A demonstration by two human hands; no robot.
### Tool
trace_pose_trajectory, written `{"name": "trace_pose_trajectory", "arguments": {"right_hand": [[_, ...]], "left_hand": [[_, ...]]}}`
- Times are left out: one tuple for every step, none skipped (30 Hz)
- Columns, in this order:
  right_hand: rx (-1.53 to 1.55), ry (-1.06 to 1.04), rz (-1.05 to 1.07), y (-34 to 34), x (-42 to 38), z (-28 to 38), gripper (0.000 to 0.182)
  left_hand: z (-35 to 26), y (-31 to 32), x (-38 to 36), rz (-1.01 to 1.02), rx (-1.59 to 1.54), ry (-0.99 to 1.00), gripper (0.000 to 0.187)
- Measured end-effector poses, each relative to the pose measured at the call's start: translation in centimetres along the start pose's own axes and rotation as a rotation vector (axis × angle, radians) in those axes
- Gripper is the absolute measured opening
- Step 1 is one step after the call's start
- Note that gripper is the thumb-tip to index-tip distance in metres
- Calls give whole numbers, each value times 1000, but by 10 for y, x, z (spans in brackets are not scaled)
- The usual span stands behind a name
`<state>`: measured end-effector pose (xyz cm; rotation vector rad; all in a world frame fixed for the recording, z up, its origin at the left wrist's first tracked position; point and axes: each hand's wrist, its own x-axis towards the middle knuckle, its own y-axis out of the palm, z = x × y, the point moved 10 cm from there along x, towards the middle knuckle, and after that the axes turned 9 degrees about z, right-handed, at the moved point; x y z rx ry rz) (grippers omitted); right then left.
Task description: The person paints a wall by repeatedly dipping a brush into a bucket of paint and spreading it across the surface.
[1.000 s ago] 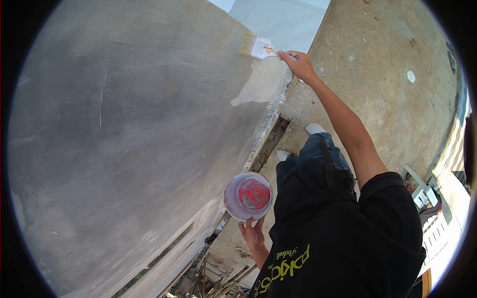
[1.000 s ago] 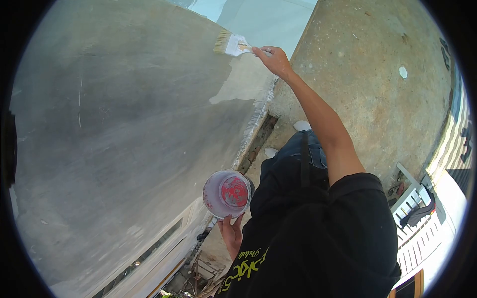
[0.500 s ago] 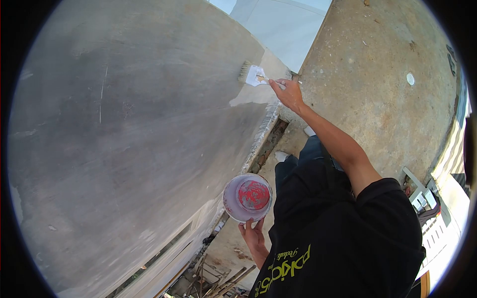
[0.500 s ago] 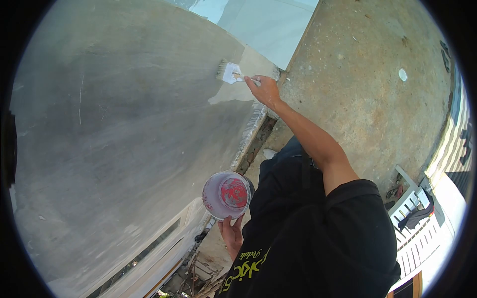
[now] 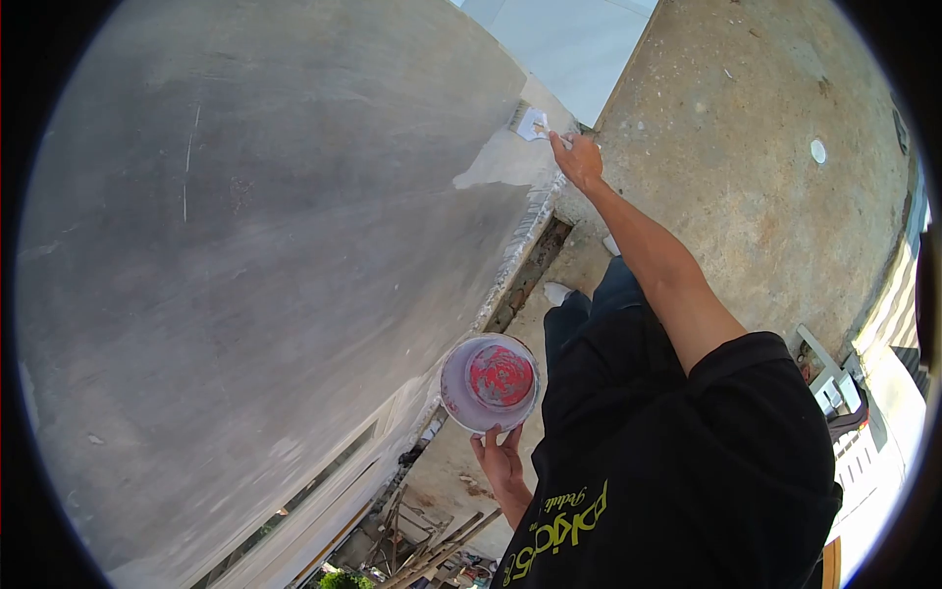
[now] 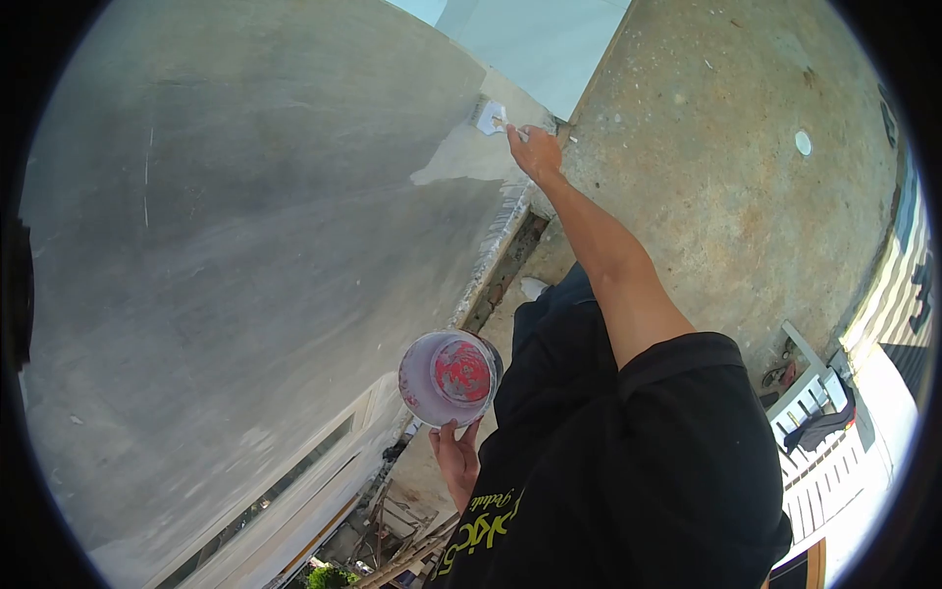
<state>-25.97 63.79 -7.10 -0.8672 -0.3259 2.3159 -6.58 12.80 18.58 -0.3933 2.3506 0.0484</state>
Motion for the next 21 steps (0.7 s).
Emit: {"name": "trace_pose_trajectory", "arguments": {"right_hand": [[11, -20, -7, -1, -1, 10, 58], [19, -38, -12, -1, -5, 19, 57], [28, -58, -19, -3, -11, 29, 56], [92, -110, -19, -4, -19, 38, 54], [158, -156, -13, -8, -35, 46, 53], [223, -199, -3, -11, -50, 53, 52], [276, -217, 71, -6, -64, 61, 51], [332, -233, 146, 0, -77, 71, 50], [388, -250, 215, 5, -83, 77, 49], [355, -217, 252, 12, -84, 73, 50], [325, -182, 286, 18, -82, 68, 50], [293, -151, 320, 29, -81, 58, 50], [219, -137, 271, 33, -75, 44, 51], [145, -125, 223, 39, -64, 23, 52], [71, -108, 179, 42, -57, 6, 52], [33, -59, 165, 44, -53, -6, 54], [-7, -10, 150, 43, -49, -14, 56], [-48, 41, 137, 42, -45, -21, 57], [-34, 39, 144, 47, -44, -23, 58], [-20, 36, 149, 48, -44, -18, 59], [-6, 35, 156, 50, -44, -11, 60]], "left_hand": [[2, 0, 0, -9, -1, -9, 45], [3, -1, -2, -23, 1, -18, 46], [3, -2, -3, -35, 2, -26, 46], [5, -4, 2, -42, -1, -31, 46], [5, -3, 3, -34, -4, -29, 46], [6, -3, 4, -29, -5, -29, 46], [6, -5, 4, -24, -7, -29, 46], [6, -7, 3, -31, -4, -32, 45], [5, -6, 3, -34, -1, -34, 44], [6, -5, 2, -32, 3, -35, 44], [5, -2, 0, -30, -1, -27, 44], [5, -3, 0, -27, -7, -19, 43], [5, -2, 0, -25, -16, -7, 43], [6, -1, -1, -29, -20, -10, 43], [7, -2, -2, -37, -21, -14, 43], [8, -5, -3, -48, -22, -19, 43], [8, -7, -4, -52, -21, -17, 43], [7, -5, -5, -57, -19, -17, 43], [8, -6, -5, -59, -19, -18, 42], [9, -6, -4, -64, -19, -24, 42], [9, -4, -5, -70, -18, -31, 41]]}}
